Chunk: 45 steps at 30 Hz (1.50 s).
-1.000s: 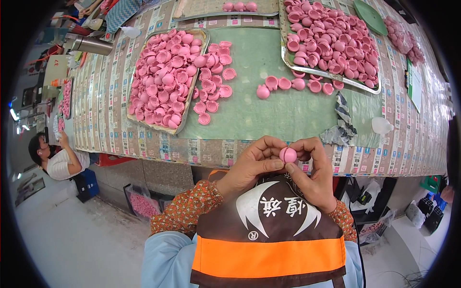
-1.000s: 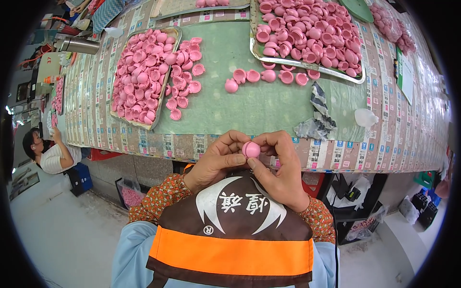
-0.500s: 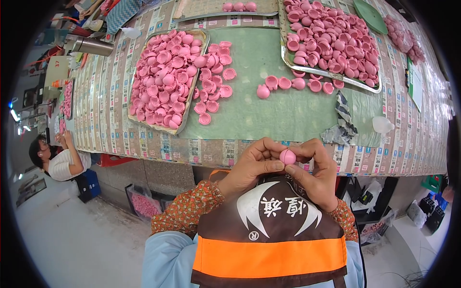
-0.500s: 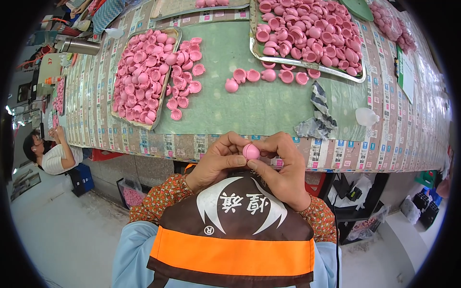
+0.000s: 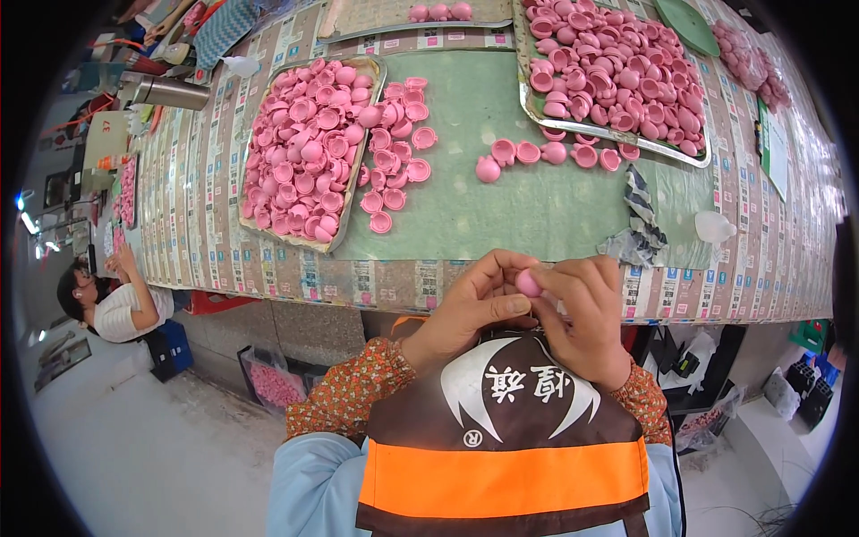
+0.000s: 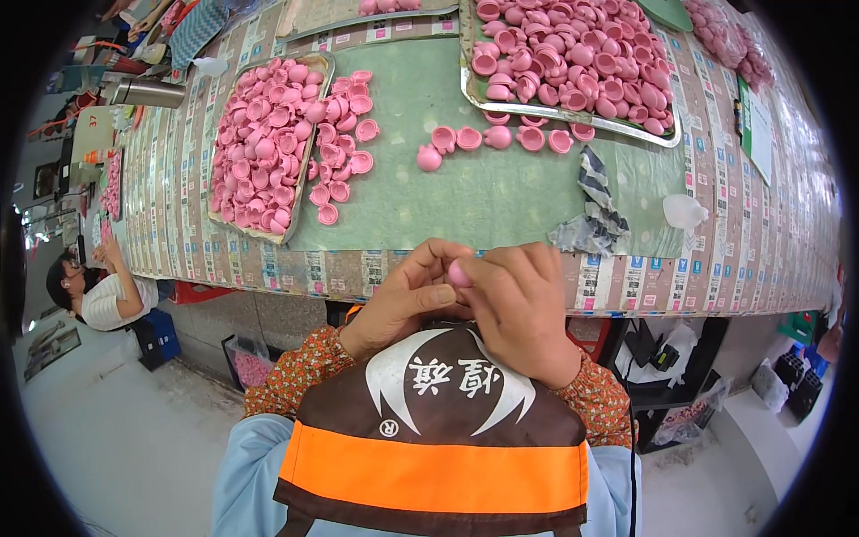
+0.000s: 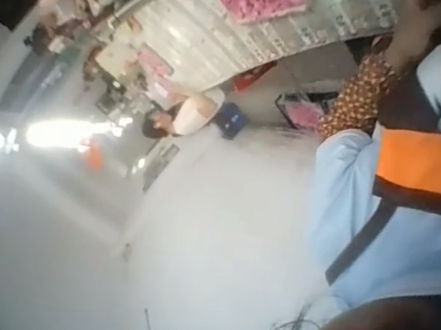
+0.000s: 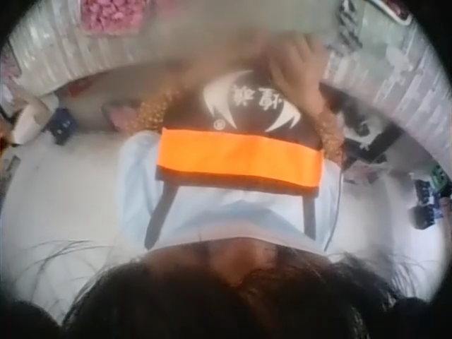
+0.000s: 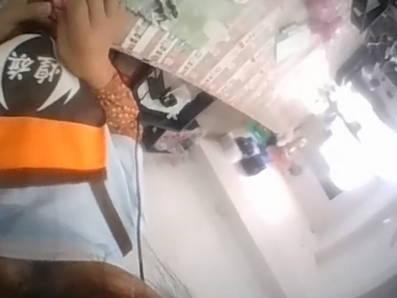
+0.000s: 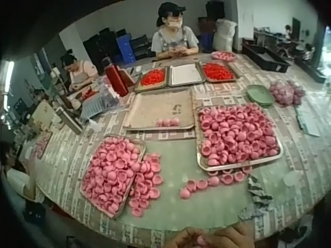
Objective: Apply glue to small pink plastic parts and assemble them at a workshop table.
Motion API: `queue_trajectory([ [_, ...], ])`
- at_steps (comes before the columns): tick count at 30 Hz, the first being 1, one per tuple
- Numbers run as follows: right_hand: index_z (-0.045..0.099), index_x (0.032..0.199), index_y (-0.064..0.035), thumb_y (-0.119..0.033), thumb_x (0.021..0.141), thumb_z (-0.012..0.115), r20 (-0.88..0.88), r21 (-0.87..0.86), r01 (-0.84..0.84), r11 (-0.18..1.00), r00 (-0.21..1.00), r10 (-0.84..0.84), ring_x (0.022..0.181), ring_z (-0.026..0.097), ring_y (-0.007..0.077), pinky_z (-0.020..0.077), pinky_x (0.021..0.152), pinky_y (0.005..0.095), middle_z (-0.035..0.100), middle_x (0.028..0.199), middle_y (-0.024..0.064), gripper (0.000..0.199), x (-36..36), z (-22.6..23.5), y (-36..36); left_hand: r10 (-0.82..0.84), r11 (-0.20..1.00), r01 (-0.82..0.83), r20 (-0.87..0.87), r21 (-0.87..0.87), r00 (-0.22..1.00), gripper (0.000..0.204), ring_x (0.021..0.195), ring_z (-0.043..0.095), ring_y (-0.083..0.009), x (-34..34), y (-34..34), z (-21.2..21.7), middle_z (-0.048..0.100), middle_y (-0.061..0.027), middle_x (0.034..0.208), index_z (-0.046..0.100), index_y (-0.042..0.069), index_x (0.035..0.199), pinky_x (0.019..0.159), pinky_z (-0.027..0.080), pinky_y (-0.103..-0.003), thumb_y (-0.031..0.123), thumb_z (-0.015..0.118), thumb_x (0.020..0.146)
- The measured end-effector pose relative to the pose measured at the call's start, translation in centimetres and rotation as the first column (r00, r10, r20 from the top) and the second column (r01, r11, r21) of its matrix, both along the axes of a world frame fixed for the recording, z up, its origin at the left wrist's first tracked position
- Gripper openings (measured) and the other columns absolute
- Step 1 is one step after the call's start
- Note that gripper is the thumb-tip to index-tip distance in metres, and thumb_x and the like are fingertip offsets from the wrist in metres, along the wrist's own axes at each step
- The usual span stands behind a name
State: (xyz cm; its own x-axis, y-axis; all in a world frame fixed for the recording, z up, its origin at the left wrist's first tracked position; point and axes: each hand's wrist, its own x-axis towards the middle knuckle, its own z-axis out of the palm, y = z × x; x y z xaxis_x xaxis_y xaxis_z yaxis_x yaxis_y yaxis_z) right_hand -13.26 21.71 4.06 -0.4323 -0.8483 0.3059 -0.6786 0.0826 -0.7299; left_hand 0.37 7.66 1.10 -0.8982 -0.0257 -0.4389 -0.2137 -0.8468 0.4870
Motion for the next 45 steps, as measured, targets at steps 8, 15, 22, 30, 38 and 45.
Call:
queue_trajectory([
  [8,0.063,0.111,-0.0068,-0.007,0.068,0.082,0.206,-0.018,0.128,0.992,0.971,-0.122,0.095,0.053,0.027,0.0446,0.08,0.0363,0.054,0.103,0.0111,0.047,0.2,-0.7,-0.4,0.02,0.998,-0.019,-0.015,0.054,1.0,0.036,0.117,0.057,-0.0185,0.1,-0.5,0.4,0.057,-0.0083,0.125,0.044,0.01,0.127,0.101,0.049,-0.038,0.012,0.062,0.096],
  [15,0.066,0.107,-0.0087,-0.01,0.067,0.084,0.186,-0.015,0.062,0.998,0.981,-0.059,0.092,0.053,0.026,0.0437,0.076,0.0356,0.053,0.099,0.0094,0.044,0.5,-1.6,0.0,0.01,0.995,-0.019,-0.098,-0.095,0.995,0.034,0.115,0.055,-0.0152,0.3,-0.5,0.5,0.056,-0.0062,0.121,0.044,0.008,0.125,0.101,0.045,-0.032,0.006,0.061,0.095],
  [22,0.067,0.095,-0.0058,-0.005,0.064,0.08,0.086,-0.098,0.01,0.995,0.996,-0.002,0.077,0.053,0.0254,0.0436,0.068,0.0364,0.058,0.088,0.0072,0.034,0.3,-1.6,-0.1,-0.045,0.965,0.012,-0.118,-0.263,0.992,0.03,0.108,0.054,-0.0109,0.5,-0.2,-0.2,0.056,-0.0032,0.112,0.046,0.007,0.119,0.095,0.044,-0.026,0.004,0.063,0.094],
  [30,0.066,0.091,-0.0016,-0.006,0.063,0.08,-0.049,-0.193,-0.02,0.981,0.999,0.011,0.074,0.055,0.0259,0.0447,0.064,0.0363,0.06,0.088,0.0081,0.032,0.6,-2.5,0.0,-0.033,0.973,0.013,-0.083,-0.23,0.996,0.025,0.1,0.057,-0.0107,0.7,0.0,-0.8,0.059,-0.0041,0.105,0.047,0.007,0.111,0.09,0.046,-0.026,0.004,0.064,0.093],
  [38,0.065,0.101,-0.0036,-0.011,0.066,0.081,0.042,-0.089,-0.006,0.996,0.999,0.01,0.078,0.054,0.027,0.0445,0.067,0.038,0.057,0.09,0.009,0.039,0.2,-1.8,-0.1,-0.02,0.99,0.005,-0.104,-0.142,0.994,0.029,0.104,0.055,-0.0101,0.5,-0.3,0.0,0.057,-0.0034,0.108,0.042,0.008,0.118,0.092,0.044,-0.026,0.006,0.062,0.096],
  [45,0.065,0.101,-0.0009,-0.009,0.061,0.081,-0.004,-0.091,-0.07,0.993,0.998,0.07,0.073,0.054,0.0277,0.0442,0.063,0.0376,0.057,0.088,0.0104,0.043,0.5,-2.5,0.5,-0.07,0.988,0.063,-0.045,-0.142,0.997,0.029,0.103,0.057,-0.0112,0.6,-0.3,0.4,0.057,-0.0042,0.107,0.042,0.008,0.115,0.092,0.045,-0.026,0.004,0.062,0.095],
])
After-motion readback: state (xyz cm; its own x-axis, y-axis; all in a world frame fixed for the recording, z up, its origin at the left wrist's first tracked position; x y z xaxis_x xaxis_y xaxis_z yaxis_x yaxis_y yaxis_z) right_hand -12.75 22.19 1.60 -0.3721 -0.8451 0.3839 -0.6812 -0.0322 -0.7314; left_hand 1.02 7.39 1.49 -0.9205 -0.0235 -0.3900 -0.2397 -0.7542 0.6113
